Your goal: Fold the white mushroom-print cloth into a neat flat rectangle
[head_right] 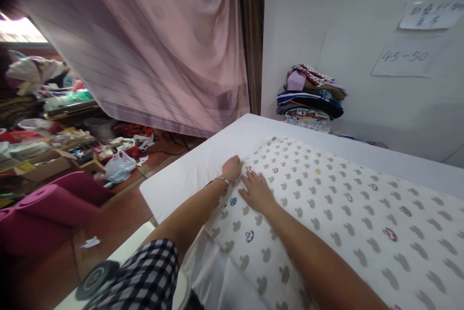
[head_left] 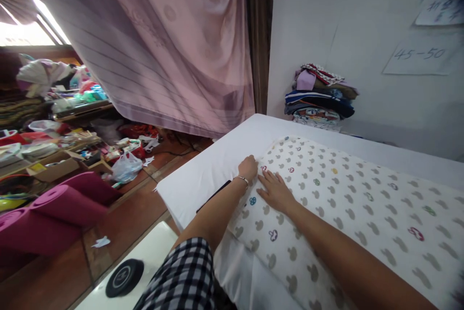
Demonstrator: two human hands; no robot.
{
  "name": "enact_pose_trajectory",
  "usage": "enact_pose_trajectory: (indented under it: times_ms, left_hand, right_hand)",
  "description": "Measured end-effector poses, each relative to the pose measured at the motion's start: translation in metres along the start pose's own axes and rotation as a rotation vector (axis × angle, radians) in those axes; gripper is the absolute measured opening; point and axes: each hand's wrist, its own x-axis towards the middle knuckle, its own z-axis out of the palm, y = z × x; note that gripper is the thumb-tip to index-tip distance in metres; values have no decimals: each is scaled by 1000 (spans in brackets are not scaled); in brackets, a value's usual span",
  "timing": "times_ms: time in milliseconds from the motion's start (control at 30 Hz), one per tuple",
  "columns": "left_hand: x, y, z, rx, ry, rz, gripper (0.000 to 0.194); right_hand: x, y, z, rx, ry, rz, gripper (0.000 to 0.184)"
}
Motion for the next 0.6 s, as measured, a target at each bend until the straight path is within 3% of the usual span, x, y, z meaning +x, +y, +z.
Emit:
enact_pose_trajectory:
  times_ms: [200,333,467,600]
  left_hand:
    - [6,6,-6,-4,-40,-97,31]
    - [9,11,-7,1,-68,-116,32]
    - [9,10,-5,13,-54,-123,31]
    - [16,12,-7,1,-96,-128,34]
  right_hand:
    - [3,3,-8,130,-39,-7,58]
    - [1,18,-25,220,-29,39,55]
    - [-18,59,-44,112,41,121,57]
    - [-44,118,-45,-71,55,306,59]
